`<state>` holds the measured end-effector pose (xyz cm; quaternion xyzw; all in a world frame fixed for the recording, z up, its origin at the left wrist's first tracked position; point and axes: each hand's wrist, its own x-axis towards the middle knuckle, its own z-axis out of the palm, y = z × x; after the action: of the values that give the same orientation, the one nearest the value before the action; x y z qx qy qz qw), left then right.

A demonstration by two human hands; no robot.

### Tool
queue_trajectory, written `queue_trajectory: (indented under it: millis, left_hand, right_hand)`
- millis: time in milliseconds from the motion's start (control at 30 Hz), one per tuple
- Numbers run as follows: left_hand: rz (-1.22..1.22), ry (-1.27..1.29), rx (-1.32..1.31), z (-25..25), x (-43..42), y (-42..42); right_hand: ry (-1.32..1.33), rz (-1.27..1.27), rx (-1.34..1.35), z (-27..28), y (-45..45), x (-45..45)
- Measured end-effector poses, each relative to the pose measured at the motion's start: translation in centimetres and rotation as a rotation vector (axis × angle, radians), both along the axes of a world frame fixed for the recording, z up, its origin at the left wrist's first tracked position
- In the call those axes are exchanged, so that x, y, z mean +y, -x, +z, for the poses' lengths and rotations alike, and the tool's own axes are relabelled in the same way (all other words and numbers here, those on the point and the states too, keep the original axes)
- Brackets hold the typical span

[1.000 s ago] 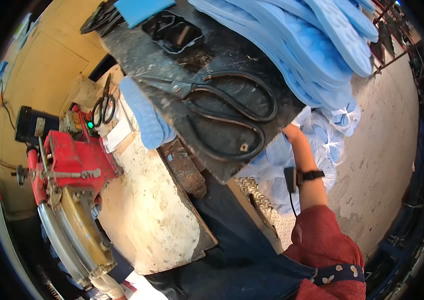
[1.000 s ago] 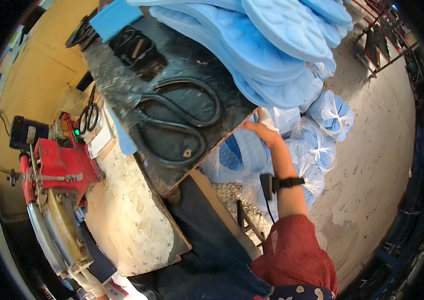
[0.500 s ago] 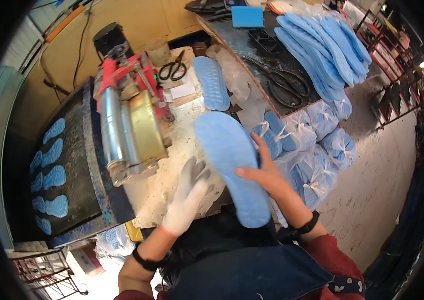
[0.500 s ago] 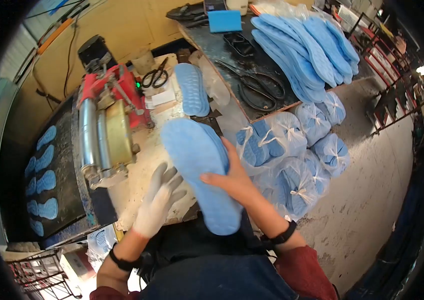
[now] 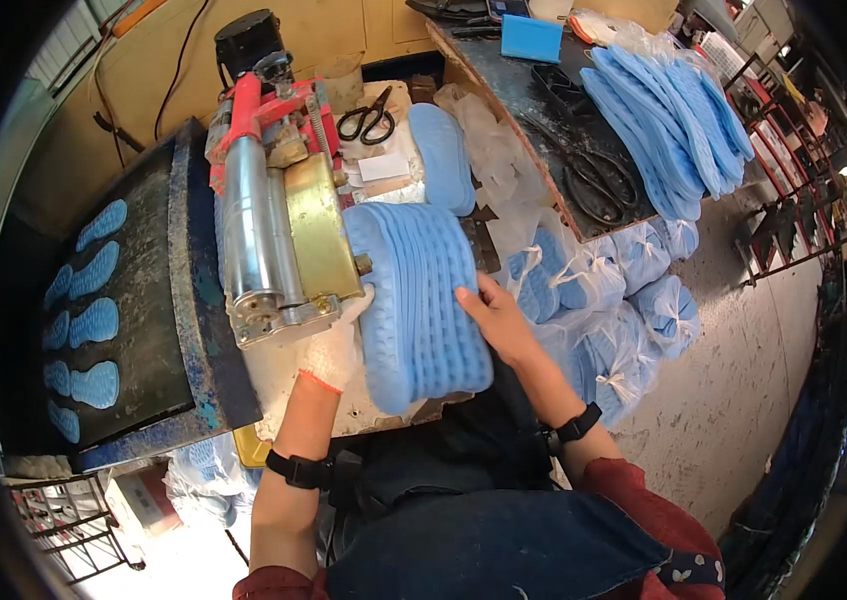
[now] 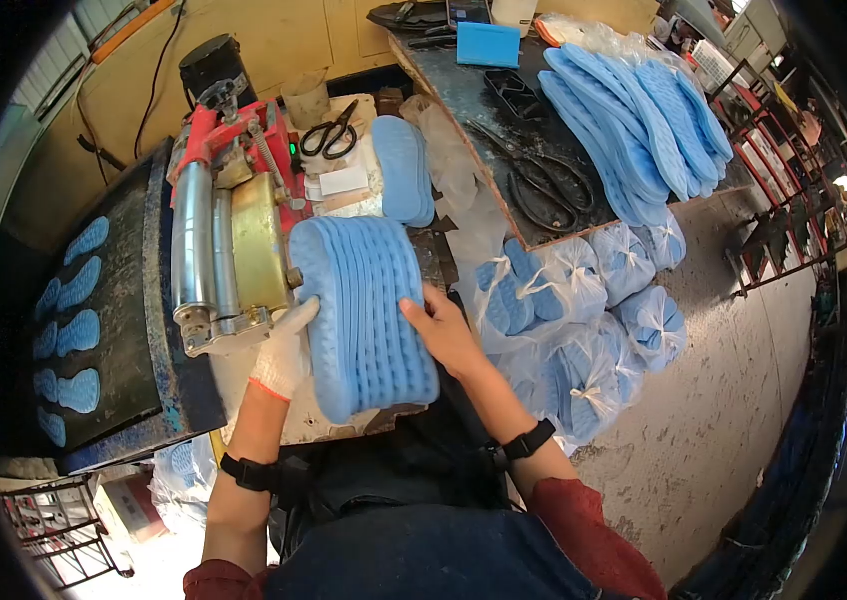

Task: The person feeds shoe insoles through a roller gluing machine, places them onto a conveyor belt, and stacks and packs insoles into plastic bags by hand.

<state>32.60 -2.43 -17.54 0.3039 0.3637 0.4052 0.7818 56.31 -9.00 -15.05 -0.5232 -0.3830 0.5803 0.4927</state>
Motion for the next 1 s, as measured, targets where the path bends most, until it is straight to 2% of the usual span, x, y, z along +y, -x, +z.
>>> queue_trajectory:
  millis: [67, 100, 133, 167, 233, 267, 300, 333, 400, 467, 567, 633, 667, 733, 800, 900, 1000]
  left_hand:
    - [-0.028, -0.120, 0.268, 0.5, 0.5, 0.1]
    - [-0.028, 0.003, 0.356, 2.4, 0.0, -0.2]
    - [-0.026, 0.132, 0.443, 4.0, -0.5, -0.4]
    - [-0.028, 0.144, 0.448, 5.2, -0.8, -0.6]
    - [-0.108, -0.018, 1.107, 6.4, -1.5, -0.8]
    - [-0.187, -0.052, 1.207, 3.3, -1.5, 0.3]
    - [-0.192, -0.044, 1.214, 3.6, -2.1, 0.2]
    - [-0.122, -0.139, 1.179, 4.6, -2.7, -0.3]
    - [-0.053, -0.232, 1.146, 4.7, -3.1, -0.3]
    - [0.029, -0.253, 0.944, 3.5, -3.2, 0.1]
    - [0.022, -0.196, 0.925, 4.1, -3.2, -0.2]
    - [0.035, -0.211, 0.928, 4.0, -3.2, -0.3]
    - [0.047, -0.228, 0.930, 4.0, -3.3, -0.3]
    - [0.051, -0.229, 1.025, 3.6, -3.5, -0.1]
    - [0.056, -0.233, 1.121, 3.6, -3.5, 0.2]
    - [0.043, -0.213, 1.129, 3.6, -3.5, 0.2]
    - [0.096, -0.220, 0.987, 3.1, -3.8, 0.4]
  right_hand:
    - [0.011, -0.045, -0.057, -3.4, -0.1, 0.4]
    - [0.023, -0.085, -0.118, -4.5, -0.1, 0.6]
    - [-0.043, -0.100, -0.061, -4.5, 0.0, 0.5]
    - [-0.031, -0.099, -0.056, -4.4, 0.3, 0.4]
    - [-0.270, -0.241, -0.334, -3.8, 1.1, 0.2]
    - [-0.257, -0.239, -0.328, -3.5, 1.1, 0.1]
    - [-0.342, -0.166, -0.493, -3.1, 1.1, 0.2]
    - [-0.429, -0.091, -0.656, -2.7, 1.2, 0.2]
    - [-0.405, -0.004, -0.732, -2.0, 0.8, 0.1]
    - [-0.379, 0.086, -0.809, -2.3, 0.8, 0.2]
    - [-0.525, 0.065, -0.917, -2.9, 1.0, 0.5]
    - [-0.346, -0.023, -0.727, -2.5, 1.6, 0.8]
    - [-0.347, -0.021, -0.726, -2.3, 1.9, 1.2]
    - [-0.593, -0.254, -0.963, -1.9, 2.8, 2.4]
    - [-0.567, -0.253, -0.973, -1.4, 3.7, 3.1]
    - [-0.524, -0.248, -0.938, -1.8, 4.2, 3.7]
    - [-0.544, -0.279, -1.045, -1.8, 4.8, 3.4]
